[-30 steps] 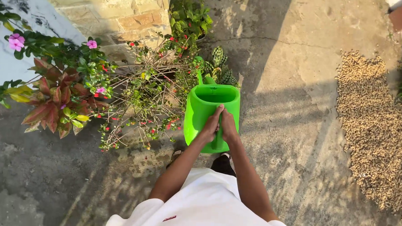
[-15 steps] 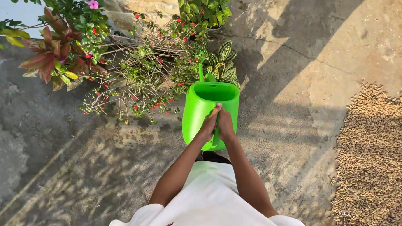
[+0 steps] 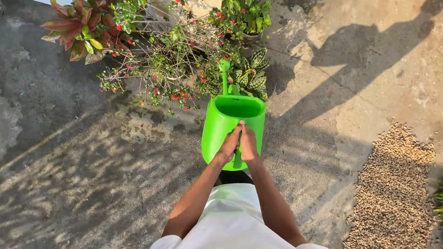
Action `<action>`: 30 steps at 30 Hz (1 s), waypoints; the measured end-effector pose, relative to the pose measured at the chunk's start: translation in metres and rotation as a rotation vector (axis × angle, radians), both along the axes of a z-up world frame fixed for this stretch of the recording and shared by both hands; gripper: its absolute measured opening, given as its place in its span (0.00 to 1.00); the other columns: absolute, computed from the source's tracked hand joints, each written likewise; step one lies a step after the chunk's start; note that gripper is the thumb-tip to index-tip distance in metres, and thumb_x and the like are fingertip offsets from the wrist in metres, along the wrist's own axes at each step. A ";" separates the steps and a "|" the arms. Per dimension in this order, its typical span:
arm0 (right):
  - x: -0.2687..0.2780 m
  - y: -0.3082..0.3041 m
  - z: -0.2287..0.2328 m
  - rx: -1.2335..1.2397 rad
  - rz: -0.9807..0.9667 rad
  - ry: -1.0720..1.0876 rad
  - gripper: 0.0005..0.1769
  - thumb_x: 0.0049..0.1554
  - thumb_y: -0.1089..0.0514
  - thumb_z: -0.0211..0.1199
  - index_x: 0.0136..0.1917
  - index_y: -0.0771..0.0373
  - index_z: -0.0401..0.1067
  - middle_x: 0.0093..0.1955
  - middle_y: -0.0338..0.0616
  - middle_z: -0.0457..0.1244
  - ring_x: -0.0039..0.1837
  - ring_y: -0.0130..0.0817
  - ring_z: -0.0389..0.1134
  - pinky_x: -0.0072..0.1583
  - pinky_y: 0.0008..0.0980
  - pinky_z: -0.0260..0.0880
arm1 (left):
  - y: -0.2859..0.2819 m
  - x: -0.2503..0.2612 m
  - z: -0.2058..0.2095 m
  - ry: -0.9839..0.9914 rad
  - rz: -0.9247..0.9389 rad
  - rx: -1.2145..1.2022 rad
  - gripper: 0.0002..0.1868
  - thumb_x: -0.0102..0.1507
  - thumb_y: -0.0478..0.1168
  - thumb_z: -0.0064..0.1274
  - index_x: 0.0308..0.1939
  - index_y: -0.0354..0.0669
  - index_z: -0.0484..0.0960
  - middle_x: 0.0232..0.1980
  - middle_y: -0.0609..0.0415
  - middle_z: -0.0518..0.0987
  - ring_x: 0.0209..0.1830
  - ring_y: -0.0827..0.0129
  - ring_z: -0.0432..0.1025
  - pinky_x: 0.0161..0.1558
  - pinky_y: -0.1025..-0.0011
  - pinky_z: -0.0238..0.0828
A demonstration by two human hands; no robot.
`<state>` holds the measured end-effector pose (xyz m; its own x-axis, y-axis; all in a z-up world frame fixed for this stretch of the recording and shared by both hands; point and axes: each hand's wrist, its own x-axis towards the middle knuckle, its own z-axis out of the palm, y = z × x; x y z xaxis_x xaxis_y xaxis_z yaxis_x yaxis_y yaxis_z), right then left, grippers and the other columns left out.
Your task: Water the plants in the garden using a watering can.
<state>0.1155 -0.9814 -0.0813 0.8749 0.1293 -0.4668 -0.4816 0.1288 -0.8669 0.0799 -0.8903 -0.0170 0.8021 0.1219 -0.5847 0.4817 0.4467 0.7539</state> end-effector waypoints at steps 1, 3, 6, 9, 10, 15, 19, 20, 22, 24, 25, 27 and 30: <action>-0.009 -0.002 0.000 0.002 0.006 0.004 0.23 0.67 0.43 0.47 0.50 0.65 0.71 0.41 0.45 0.63 0.40 0.36 0.61 0.38 0.39 0.60 | -0.003 -0.009 -0.009 0.004 0.006 0.002 0.25 0.61 0.68 0.50 0.43 0.52 0.75 0.24 0.67 0.59 0.19 0.80 0.51 0.23 0.74 0.47; -0.021 -0.006 -0.002 -0.051 -0.016 0.082 0.25 0.67 0.41 0.50 0.51 0.67 0.71 0.43 0.46 0.64 0.44 0.36 0.64 0.42 0.39 0.64 | -0.010 -0.020 -0.026 -0.048 0.019 -0.048 0.30 0.64 0.69 0.51 0.43 0.45 0.75 0.25 0.66 0.59 0.21 0.80 0.51 0.24 0.74 0.47; -0.028 -0.015 -0.009 -0.013 -0.037 0.020 0.24 0.63 0.41 0.51 0.56 0.63 0.71 0.50 0.43 0.67 0.50 0.32 0.67 0.47 0.36 0.68 | -0.019 -0.027 -0.015 -0.010 0.019 -0.023 0.29 0.63 0.68 0.51 0.45 0.45 0.75 0.24 0.65 0.57 0.20 0.79 0.50 0.24 0.74 0.47; -0.022 -0.021 0.001 0.009 -0.048 0.159 0.25 0.65 0.40 0.52 0.56 0.65 0.70 0.50 0.46 0.64 0.48 0.36 0.65 0.44 0.38 0.66 | -0.025 -0.024 -0.011 -0.033 0.026 -0.020 0.29 0.63 0.68 0.51 0.45 0.46 0.74 0.24 0.65 0.58 0.20 0.79 0.50 0.24 0.74 0.48; -0.019 -0.026 -0.006 0.012 -0.044 0.157 0.25 0.65 0.40 0.52 0.56 0.65 0.70 0.50 0.46 0.64 0.48 0.36 0.65 0.44 0.38 0.66 | -0.028 -0.021 -0.015 -0.035 0.030 -0.016 0.29 0.63 0.68 0.51 0.45 0.46 0.74 0.24 0.65 0.58 0.20 0.79 0.50 0.24 0.74 0.48; 0.019 -0.060 -0.043 -0.094 0.002 -0.083 0.23 0.66 0.42 0.48 0.58 0.61 0.71 0.52 0.38 0.64 0.51 0.29 0.68 0.46 0.32 0.69 | -0.060 0.012 -0.003 0.006 0.034 0.001 0.29 0.62 0.67 0.52 0.43 0.44 0.73 0.22 0.63 0.58 0.19 0.77 0.53 0.23 0.73 0.51; 0.056 -0.096 -0.010 0.040 0.028 0.064 0.23 0.66 0.42 0.49 0.54 0.64 0.71 0.44 0.43 0.64 0.42 0.33 0.64 0.37 0.35 0.62 | -0.097 0.053 -0.020 -0.010 0.046 -0.023 0.28 0.63 0.67 0.51 0.43 0.46 0.72 0.23 0.64 0.57 0.19 0.77 0.53 0.24 0.73 0.51; 0.066 -0.108 -0.004 0.047 0.055 0.067 0.23 0.66 0.43 0.49 0.55 0.64 0.71 0.44 0.43 0.64 0.42 0.32 0.63 0.37 0.35 0.61 | -0.108 0.062 -0.025 -0.005 0.040 -0.027 0.29 0.63 0.68 0.50 0.42 0.44 0.73 0.23 0.64 0.57 0.20 0.77 0.53 0.24 0.73 0.51; 0.086 -0.126 0.006 0.061 0.094 0.068 0.22 0.66 0.43 0.49 0.55 0.64 0.71 0.45 0.43 0.64 0.42 0.31 0.63 0.37 0.35 0.61 | -0.128 0.081 -0.024 -0.003 0.045 -0.022 0.31 0.64 0.69 0.49 0.41 0.43 0.74 0.23 0.63 0.57 0.20 0.77 0.53 0.24 0.73 0.52; 0.106 -0.142 0.014 0.053 0.155 0.072 0.26 0.68 0.41 0.48 0.52 0.67 0.70 0.42 0.45 0.61 0.38 0.35 0.60 0.35 0.35 0.58 | -0.146 0.100 -0.010 0.002 0.062 -0.042 0.28 0.62 0.68 0.49 0.44 0.49 0.75 0.24 0.65 0.60 0.21 0.78 0.54 0.25 0.73 0.52; 0.116 -0.148 0.014 0.061 0.159 0.064 0.26 0.68 0.41 0.48 0.52 0.67 0.70 0.42 0.45 0.61 0.38 0.35 0.60 0.35 0.35 0.58 | -0.153 0.110 -0.004 -0.006 0.065 -0.033 0.28 0.62 0.68 0.49 0.44 0.49 0.75 0.24 0.65 0.60 0.21 0.78 0.54 0.25 0.73 0.52; 0.135 -0.163 0.012 0.016 0.094 0.073 0.22 0.65 0.42 0.47 0.55 0.61 0.72 0.46 0.38 0.67 0.44 0.28 0.66 0.40 0.31 0.66 | -0.170 0.127 0.007 0.016 0.107 0.049 0.29 0.59 0.68 0.49 0.42 0.47 0.75 0.21 0.63 0.58 0.19 0.75 0.53 0.24 0.70 0.50; 0.157 -0.181 -0.001 0.041 0.124 0.122 0.23 0.67 0.42 0.49 0.54 0.65 0.71 0.43 0.44 0.63 0.40 0.35 0.61 0.37 0.36 0.58 | -0.190 0.153 -0.040 0.020 0.122 0.001 0.31 0.62 0.70 0.50 0.41 0.45 0.73 0.23 0.64 0.57 0.21 0.76 0.52 0.26 0.71 0.49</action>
